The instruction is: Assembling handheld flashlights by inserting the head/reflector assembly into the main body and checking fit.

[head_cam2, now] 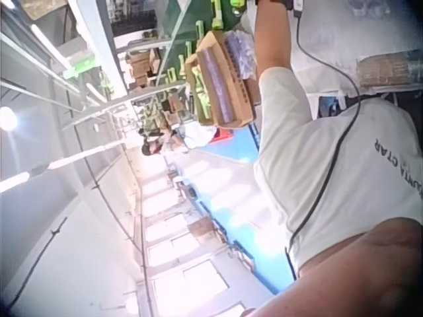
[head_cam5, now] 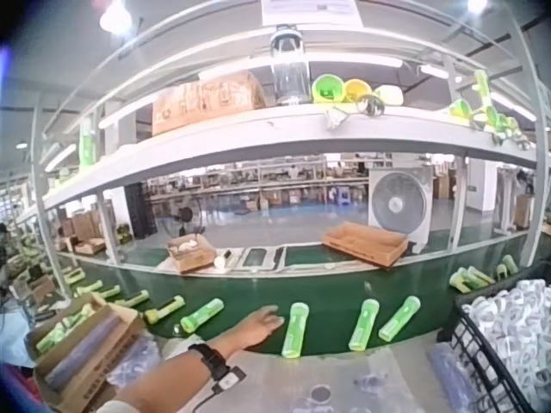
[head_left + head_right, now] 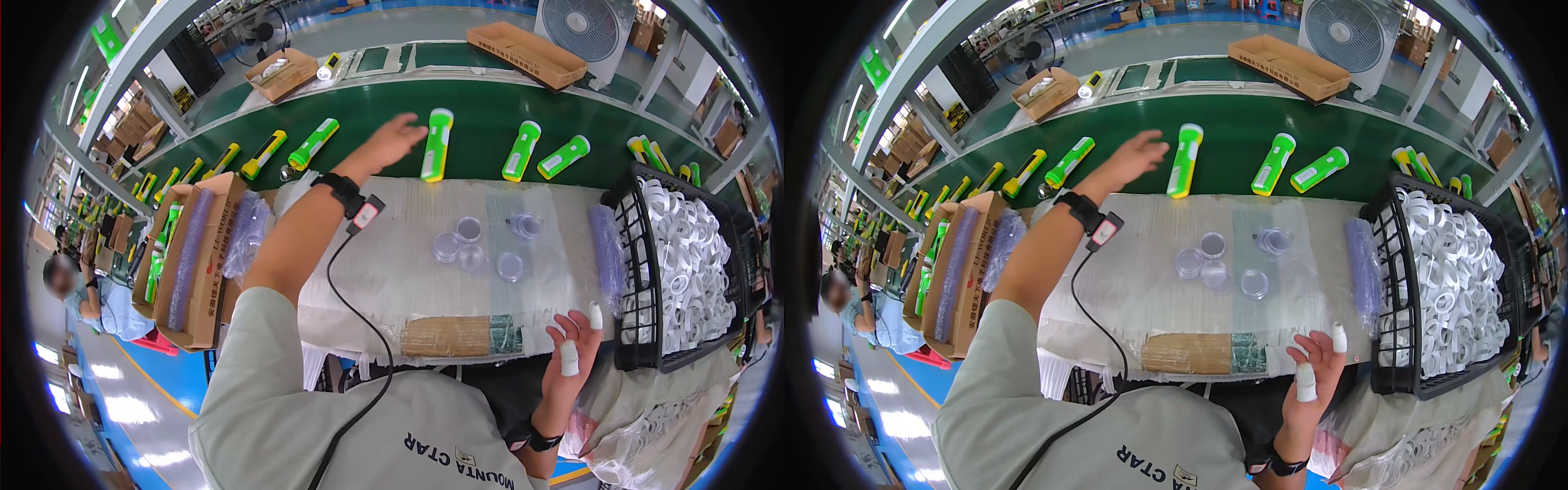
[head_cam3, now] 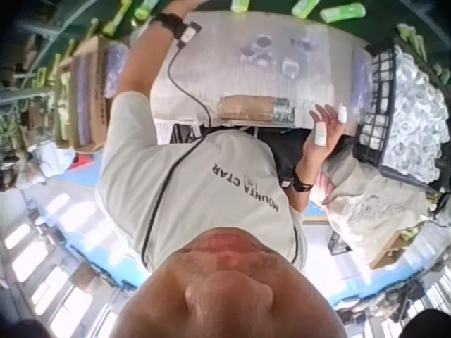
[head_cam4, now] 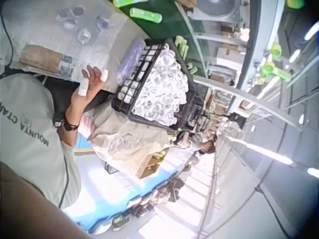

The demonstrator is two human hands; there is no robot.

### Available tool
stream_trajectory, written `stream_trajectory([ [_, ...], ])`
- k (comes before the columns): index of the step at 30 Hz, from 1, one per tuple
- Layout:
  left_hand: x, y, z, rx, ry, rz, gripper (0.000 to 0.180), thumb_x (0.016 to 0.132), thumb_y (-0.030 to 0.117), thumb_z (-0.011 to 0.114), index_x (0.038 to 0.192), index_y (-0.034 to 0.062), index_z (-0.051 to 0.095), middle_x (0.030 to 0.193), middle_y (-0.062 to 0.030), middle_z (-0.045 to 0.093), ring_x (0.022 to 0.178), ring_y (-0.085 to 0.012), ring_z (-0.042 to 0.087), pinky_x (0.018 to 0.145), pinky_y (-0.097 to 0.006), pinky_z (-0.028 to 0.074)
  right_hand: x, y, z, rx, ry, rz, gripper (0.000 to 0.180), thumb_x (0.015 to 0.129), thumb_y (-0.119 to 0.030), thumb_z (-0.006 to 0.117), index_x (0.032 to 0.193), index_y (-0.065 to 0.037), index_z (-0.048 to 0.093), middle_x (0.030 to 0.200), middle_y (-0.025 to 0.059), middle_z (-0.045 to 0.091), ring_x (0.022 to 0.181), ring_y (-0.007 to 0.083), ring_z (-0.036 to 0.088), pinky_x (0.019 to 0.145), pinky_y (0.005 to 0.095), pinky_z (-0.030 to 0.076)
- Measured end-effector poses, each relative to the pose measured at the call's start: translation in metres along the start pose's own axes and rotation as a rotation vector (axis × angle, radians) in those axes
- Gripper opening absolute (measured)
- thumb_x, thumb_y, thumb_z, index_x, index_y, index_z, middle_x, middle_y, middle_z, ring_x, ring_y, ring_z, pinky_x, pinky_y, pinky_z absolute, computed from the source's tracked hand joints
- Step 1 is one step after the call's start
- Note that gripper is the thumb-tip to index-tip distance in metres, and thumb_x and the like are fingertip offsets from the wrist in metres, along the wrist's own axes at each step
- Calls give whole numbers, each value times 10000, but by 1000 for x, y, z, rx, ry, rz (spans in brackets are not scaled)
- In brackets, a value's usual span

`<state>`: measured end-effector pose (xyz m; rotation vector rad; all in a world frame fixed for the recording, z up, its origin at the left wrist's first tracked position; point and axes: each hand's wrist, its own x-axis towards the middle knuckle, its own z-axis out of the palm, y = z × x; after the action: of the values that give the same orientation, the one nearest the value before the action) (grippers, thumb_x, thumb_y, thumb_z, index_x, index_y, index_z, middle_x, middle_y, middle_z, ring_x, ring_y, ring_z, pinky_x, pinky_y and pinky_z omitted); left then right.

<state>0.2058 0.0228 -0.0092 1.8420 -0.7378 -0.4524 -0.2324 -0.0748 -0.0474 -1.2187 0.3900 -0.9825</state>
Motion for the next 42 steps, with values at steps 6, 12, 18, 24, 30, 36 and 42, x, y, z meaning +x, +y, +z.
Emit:
stream_trajectory([
  [6, 14, -66, -131, 1039, 443, -164, 631, 776, 353, 618, 1269, 0, 447, 1220, -242, 543, 1127, -387, 528, 940, -448, 441, -11, -3, -24, -202, 113, 17, 496, 842, -163, 578, 1274, 4, 400, 1127, 121, 526, 963, 223, 574, 801, 324, 476],
  [12, -25, -145, -205, 806, 350, -245, 535, 744, 344, 663, 1142, -1, 565, 1074, -230, 612, 982, -376, 594, 849, -417, 468, 11, -16, -21, -192, -47, -8, 438, 851, -107, 573, 1256, -18, 430, 1054, 82, 537, 906, 183, 564, 807, 311, 438],
  [18, -96, 33, -115, 943, 368, 322, 501, 678, 44, 703, 1154, 78, 547, 1102, -173, 575, 1024, -350, 566, 864, -354, 460, 47, -43, 32, -455, -320, -303, 514, 776, -50, 628, 1259, -42, 454, 1067, 105, 539, 974, 251, 543, 882, 343, 417],
  [24, -200, 136, 9, 638, -179, 671, 525, 637, 90, 770, 1117, 106, 559, 1013, -106, 584, 901, -287, 614, 721, -341, 519, 53, -13, 128, -715, -530, -693, 721, 627, -46, 735, 1286, -65, 442, 1108, 157, 529, 1010, 354, 530, 878, 422, 431],
  [30, -206, 120, 8, 247, -503, 360, 635, 629, -4, 771, 1200, 60, 500, 1158, -118, 489, 1005, -248, 543, 820, -332, 470, 36, 17, 104, -582, -633, -337, 871, 598, -41, 740, 1369, -53, 334, 1064, 177, 528, 972, 367, 528, 843, 428, 438],
  [36, -198, 119, 43, 371, -576, 587, 401, 822, 100, 607, 1208, 51, 508, 1189, -145, 494, 972, -277, 538, 791, -328, 472, 24, 20, 89, -637, -596, -293, 816, 612, -34, 717, 1340, -36, 349, 1070, 186, 522, 952, 377, 528, 833, 434, 441],
  [42, -193, 125, 85, 633, -700, 979, 477, 790, 203, 644, 1231, 98, 495, 1254, -149, 509, 1079, -310, 522, 819, -422, 470, 20, 34, 80, -581, -744, -341, 545, 638, -64, 703, 1147, -21, 512, 1096, 186, 527, 980, 378, 529, 846, 422, 445],
])
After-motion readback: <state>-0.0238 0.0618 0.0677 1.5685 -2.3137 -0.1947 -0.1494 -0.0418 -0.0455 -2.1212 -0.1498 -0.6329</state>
